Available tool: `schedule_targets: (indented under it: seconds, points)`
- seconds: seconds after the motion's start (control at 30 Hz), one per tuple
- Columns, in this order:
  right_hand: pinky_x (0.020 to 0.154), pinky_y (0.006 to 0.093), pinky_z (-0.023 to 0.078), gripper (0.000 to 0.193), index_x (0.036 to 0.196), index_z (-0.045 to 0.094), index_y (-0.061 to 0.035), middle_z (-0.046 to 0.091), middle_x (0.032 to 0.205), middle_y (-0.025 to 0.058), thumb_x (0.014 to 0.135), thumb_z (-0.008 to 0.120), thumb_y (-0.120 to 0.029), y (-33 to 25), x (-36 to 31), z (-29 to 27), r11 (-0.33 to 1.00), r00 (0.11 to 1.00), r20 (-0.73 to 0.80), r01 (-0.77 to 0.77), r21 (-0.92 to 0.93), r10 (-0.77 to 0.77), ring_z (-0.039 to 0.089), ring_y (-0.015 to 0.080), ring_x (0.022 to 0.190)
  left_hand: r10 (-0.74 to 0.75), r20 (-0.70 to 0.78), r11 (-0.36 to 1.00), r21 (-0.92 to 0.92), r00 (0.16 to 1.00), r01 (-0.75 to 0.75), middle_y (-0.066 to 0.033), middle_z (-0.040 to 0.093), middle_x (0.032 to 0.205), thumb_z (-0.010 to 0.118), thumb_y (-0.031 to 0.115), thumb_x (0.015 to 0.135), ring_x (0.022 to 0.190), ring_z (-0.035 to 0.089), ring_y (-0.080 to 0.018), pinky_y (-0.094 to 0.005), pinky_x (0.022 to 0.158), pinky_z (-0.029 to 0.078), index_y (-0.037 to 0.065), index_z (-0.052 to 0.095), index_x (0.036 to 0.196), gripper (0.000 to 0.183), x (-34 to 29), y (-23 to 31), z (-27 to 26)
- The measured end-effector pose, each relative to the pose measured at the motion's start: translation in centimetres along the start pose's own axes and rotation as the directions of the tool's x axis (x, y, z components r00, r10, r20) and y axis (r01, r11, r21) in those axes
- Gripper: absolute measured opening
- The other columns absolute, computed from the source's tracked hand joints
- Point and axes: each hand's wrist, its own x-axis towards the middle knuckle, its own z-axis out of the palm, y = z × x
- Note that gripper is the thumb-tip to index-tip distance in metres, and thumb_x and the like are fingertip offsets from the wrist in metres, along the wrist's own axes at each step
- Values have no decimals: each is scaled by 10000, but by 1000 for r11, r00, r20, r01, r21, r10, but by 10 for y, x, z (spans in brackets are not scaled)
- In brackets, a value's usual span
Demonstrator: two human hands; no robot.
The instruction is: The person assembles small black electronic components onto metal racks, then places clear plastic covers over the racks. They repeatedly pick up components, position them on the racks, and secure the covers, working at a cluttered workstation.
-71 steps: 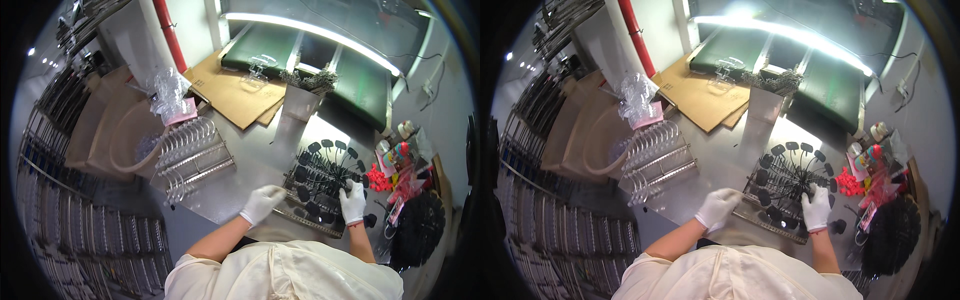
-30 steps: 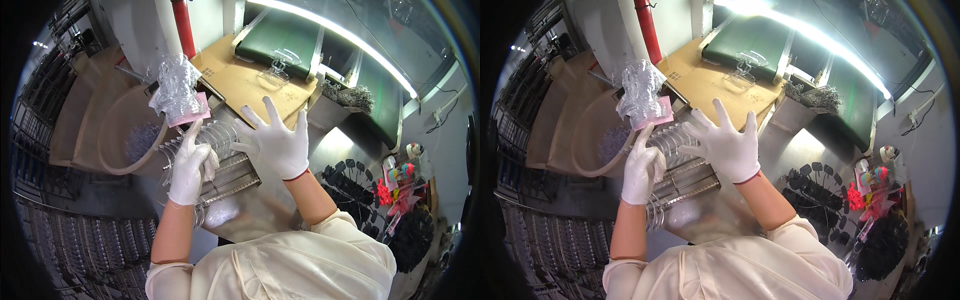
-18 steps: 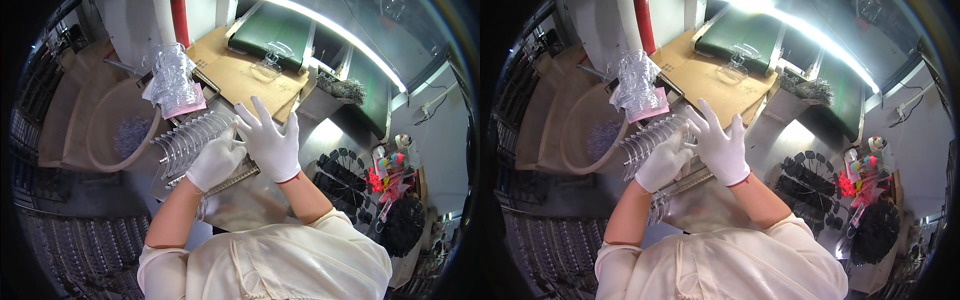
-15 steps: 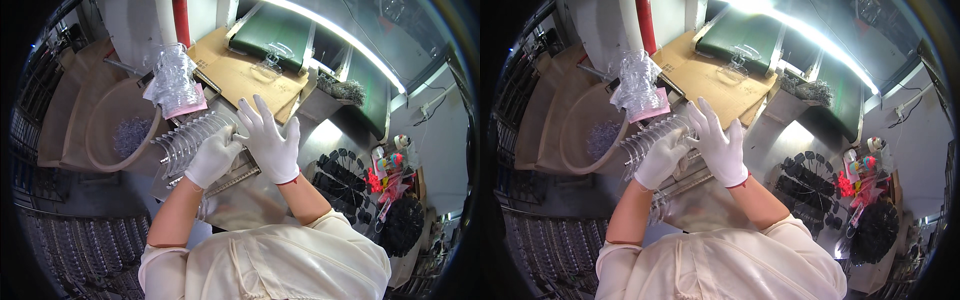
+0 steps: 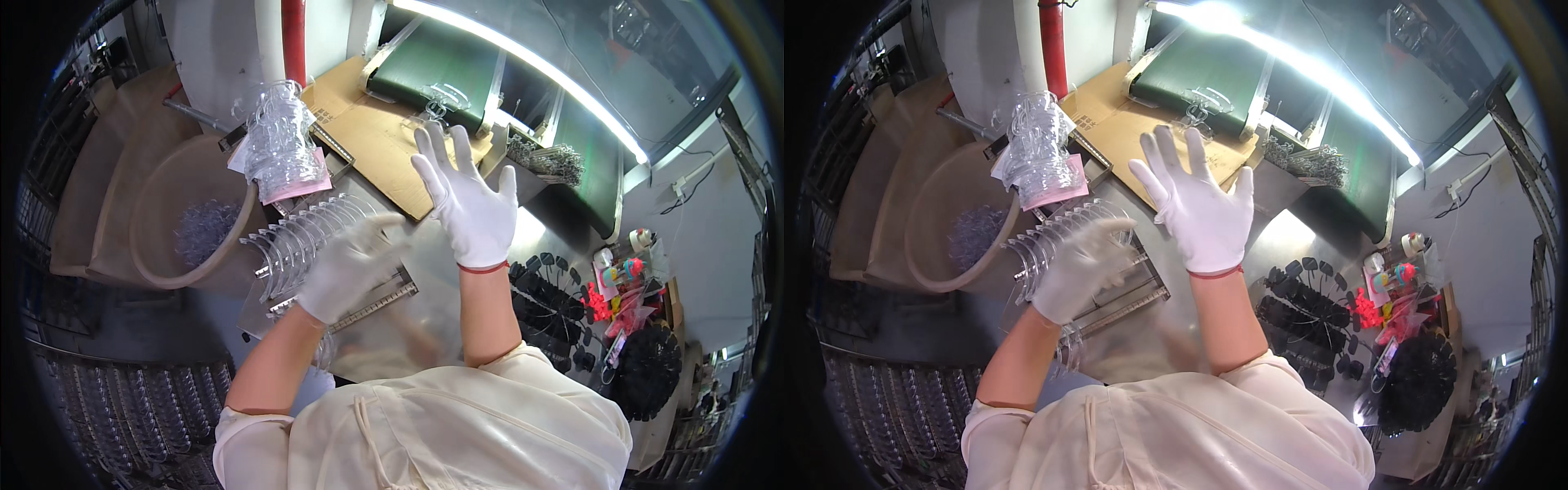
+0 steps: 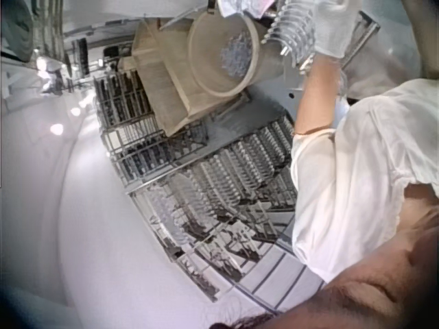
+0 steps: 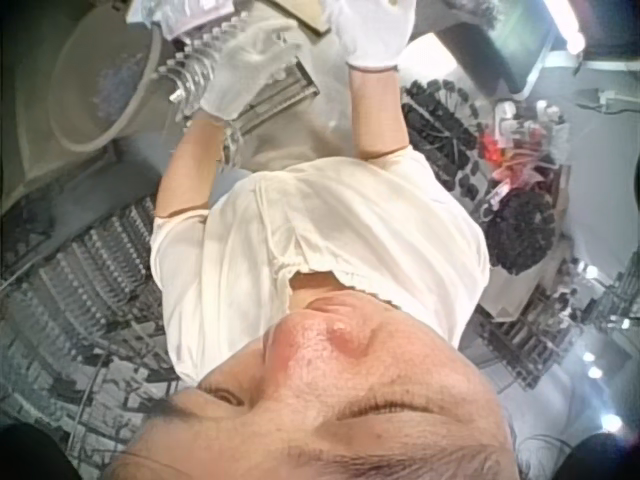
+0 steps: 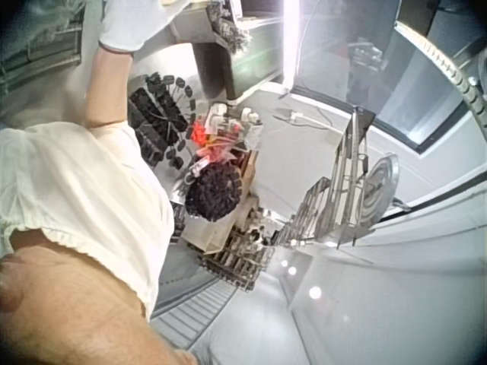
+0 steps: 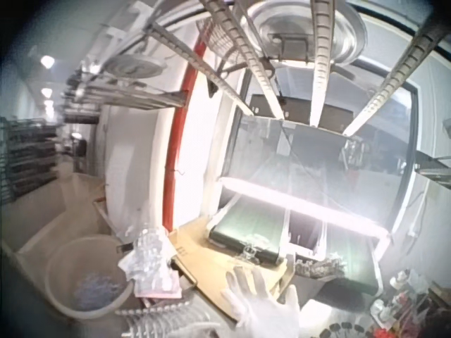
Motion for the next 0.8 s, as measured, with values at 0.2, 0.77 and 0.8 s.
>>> schedule_targets:
  seconds: [0.2, 0.77, 0.8]
  points:
    - [1196, 622, 319, 797, 1551, 347, -88, 295, 1592, 207, 1018, 349, -680, 11, -14, -4, 961, 990, 26, -140, 239, 138, 270, 386, 1497, 3, 177, 998, 61, 984, -14, -48, 737, 917, 703, 142, 931, 763, 688, -162, -290, 700, 550, 43, 696, 1131, 224, -7, -15, 43]
    - [863, 315, 542, 456, 1364, 586, -19, 641, 1333, 137, 1074, 478, -354, -84, 28, -88, 108, 964, 105, 135, -985, -244, 677, 246, 1070, -2, -80, 983, 183, 997, 17, -67, 683, 741, 650, 128, 964, 631, 615, -124, -281, 613, 511, 4, 711, 945, 140, -31, -22, -21]
    - [783, 275, 528, 341, 1255, 676, -32, 721, 1181, 68, 1051, 552, -275, -106, 39, -110, -183, 946, 61, 2, -983, -317, 697, 168, 931, -114, -133, 992, 37, 985, 120, -16, 621, 699, 609, 118, 989, 614, 538, -63, -243, 571, 452, 5, 693, 933, 152, -37, -26, -38]
